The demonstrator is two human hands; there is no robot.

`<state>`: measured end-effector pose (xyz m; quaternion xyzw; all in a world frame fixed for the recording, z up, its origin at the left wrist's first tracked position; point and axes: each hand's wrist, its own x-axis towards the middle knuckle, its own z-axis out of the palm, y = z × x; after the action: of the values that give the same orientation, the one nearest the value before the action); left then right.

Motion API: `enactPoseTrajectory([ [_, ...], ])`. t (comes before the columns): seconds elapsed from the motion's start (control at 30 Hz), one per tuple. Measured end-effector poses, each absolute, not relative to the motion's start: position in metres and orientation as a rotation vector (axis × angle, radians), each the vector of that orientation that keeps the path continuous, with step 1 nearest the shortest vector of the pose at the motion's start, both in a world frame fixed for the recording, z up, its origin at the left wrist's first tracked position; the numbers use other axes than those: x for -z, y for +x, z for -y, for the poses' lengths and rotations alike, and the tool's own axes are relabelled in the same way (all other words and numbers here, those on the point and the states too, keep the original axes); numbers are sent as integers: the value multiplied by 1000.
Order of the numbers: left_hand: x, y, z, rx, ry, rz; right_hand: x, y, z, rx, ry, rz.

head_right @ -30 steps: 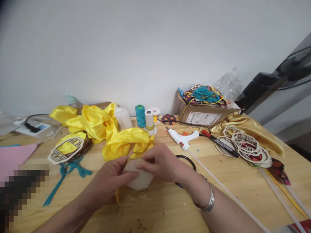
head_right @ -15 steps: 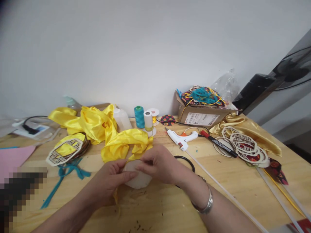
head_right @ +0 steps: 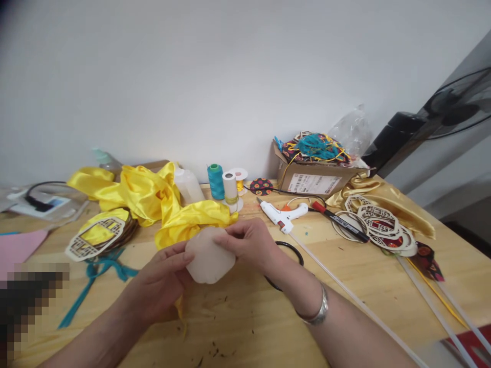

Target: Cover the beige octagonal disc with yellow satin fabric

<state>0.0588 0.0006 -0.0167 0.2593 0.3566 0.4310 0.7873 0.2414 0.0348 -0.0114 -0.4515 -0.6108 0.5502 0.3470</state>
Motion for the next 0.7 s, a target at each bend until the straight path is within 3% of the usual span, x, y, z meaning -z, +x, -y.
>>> enactPoseTrajectory([
  [0.3, 21, 65, 1, -982, 461, -594, 15, 233, -32, -1441, -1177, 1476],
  [0.7, 17, 73, 6, -1083, 415, -788, 27, 221, -29, -1424, -1155, 1485],
])
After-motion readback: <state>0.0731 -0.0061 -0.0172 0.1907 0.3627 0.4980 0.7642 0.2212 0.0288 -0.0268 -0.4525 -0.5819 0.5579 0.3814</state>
